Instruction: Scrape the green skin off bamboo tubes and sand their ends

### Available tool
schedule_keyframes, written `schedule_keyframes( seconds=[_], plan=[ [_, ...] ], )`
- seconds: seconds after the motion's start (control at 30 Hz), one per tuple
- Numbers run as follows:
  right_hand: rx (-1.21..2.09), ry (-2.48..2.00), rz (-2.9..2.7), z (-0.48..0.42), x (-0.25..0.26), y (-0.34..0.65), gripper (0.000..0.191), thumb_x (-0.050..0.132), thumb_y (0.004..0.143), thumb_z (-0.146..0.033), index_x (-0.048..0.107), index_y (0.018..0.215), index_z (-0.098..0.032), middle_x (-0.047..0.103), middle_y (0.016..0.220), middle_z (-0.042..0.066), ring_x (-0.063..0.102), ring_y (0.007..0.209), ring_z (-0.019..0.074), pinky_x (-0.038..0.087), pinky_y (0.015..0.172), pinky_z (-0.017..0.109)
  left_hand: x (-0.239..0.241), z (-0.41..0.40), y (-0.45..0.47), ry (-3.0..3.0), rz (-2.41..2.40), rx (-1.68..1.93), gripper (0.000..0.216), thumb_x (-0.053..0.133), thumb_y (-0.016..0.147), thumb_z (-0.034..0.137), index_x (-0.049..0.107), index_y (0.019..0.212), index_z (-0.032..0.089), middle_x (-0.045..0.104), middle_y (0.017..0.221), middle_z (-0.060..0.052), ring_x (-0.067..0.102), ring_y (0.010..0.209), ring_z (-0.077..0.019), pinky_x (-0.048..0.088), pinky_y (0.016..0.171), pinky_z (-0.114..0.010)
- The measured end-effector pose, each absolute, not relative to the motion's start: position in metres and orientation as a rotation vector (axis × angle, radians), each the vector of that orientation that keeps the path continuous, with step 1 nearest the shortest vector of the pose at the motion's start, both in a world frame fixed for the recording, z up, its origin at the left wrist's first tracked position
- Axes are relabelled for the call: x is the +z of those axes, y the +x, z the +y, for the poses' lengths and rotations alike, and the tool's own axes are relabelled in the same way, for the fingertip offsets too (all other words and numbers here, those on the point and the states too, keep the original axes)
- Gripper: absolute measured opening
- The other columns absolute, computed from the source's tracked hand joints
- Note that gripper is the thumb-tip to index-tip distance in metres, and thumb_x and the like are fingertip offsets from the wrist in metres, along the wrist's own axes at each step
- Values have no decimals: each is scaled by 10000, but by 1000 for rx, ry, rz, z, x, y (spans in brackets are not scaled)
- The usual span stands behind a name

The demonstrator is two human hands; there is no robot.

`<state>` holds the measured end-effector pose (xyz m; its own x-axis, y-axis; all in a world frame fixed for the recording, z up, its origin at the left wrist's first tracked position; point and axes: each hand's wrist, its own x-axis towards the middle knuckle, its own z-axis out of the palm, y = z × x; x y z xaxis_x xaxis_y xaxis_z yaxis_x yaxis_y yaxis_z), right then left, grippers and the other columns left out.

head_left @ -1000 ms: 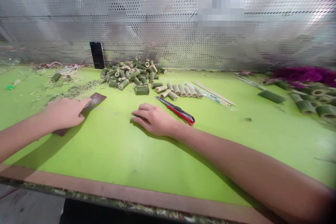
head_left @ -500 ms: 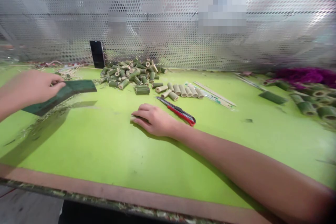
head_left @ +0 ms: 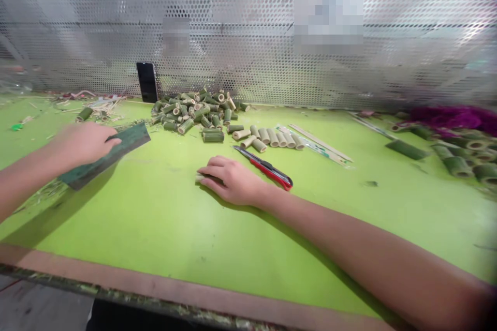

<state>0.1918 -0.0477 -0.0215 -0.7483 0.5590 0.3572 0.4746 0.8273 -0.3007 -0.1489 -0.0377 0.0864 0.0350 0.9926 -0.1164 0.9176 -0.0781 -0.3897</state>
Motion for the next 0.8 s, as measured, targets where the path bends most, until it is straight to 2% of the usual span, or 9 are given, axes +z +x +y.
schedule_keyframes(
  seconds=[0.13, 0.27, 0.37, 0.43, 0.6, 0.8],
  plan=[
    [263, -755, -2564, -47, -23, 192, 326, 520, 1065, -322, 751, 1165, -115, 722, 1018, 132, 670, 895, 234, 559, 831, 370, 83, -35, -145, -2055, -1980, 498, 709, 93, 1085, 412, 629, 1341, 25, 739, 1148, -205, 675, 933, -318, 515, 757, -375],
    [268, -765, -2565, -47, -23, 193, 320, 518, 1067, -328, 749, 1168, -130, 718, 1014, 129, 669, 896, 228, 557, 830, 362, 82, -29, -142, -2074, -2023, 575, 555, 279, 1036, 383, 725, 1137, 70, 759, 1076, -220, 682, 891, -344, 538, 791, -438],
    [272, -769, -2571, -47, -22, 193, 333, 503, 1073, -333, 747, 1173, -130, 720, 1021, 132, 667, 904, 231, 557, 838, 367, 90, -32, -135, -2016, -2059, 553, 559, 245, 1030, 381, 711, 1117, 85, 744, 1054, -250, 692, 885, -406, 532, 762, -502],
    [278, -774, -2574, -48, -22, 193, 340, 502, 1072, -336, 748, 1172, -123, 721, 1024, 135, 667, 906, 234, 560, 836, 372, 95, -38, -126, -1960, -2080, 554, 556, 216, 1032, 369, 700, 1046, 96, 735, 993, -247, 696, 843, -403, 526, 726, -494],
    [285, -795, -2576, -48, -22, 193, 325, 521, 1065, -328, 746, 1182, -124, 716, 1030, 134, 671, 920, 235, 563, 841, 372, 74, -62, -94, -2122, -1956, 566, 570, 197, 1044, 415, 650, 808, 161, 683, 758, -156, 655, 616, -298, 490, 550, -381],
    [296, -807, -2583, -49, -21, 193, 325, 526, 1063, -323, 747, 1187, -120, 719, 1039, 131, 667, 923, 234, 559, 853, 375, 39, -61, -84, -2311, -1861, 431, 513, 260, 1016, 437, 649, 789, 192, 669, 720, -151, 651, 589, -315, 455, 503, -381]
  ],
)
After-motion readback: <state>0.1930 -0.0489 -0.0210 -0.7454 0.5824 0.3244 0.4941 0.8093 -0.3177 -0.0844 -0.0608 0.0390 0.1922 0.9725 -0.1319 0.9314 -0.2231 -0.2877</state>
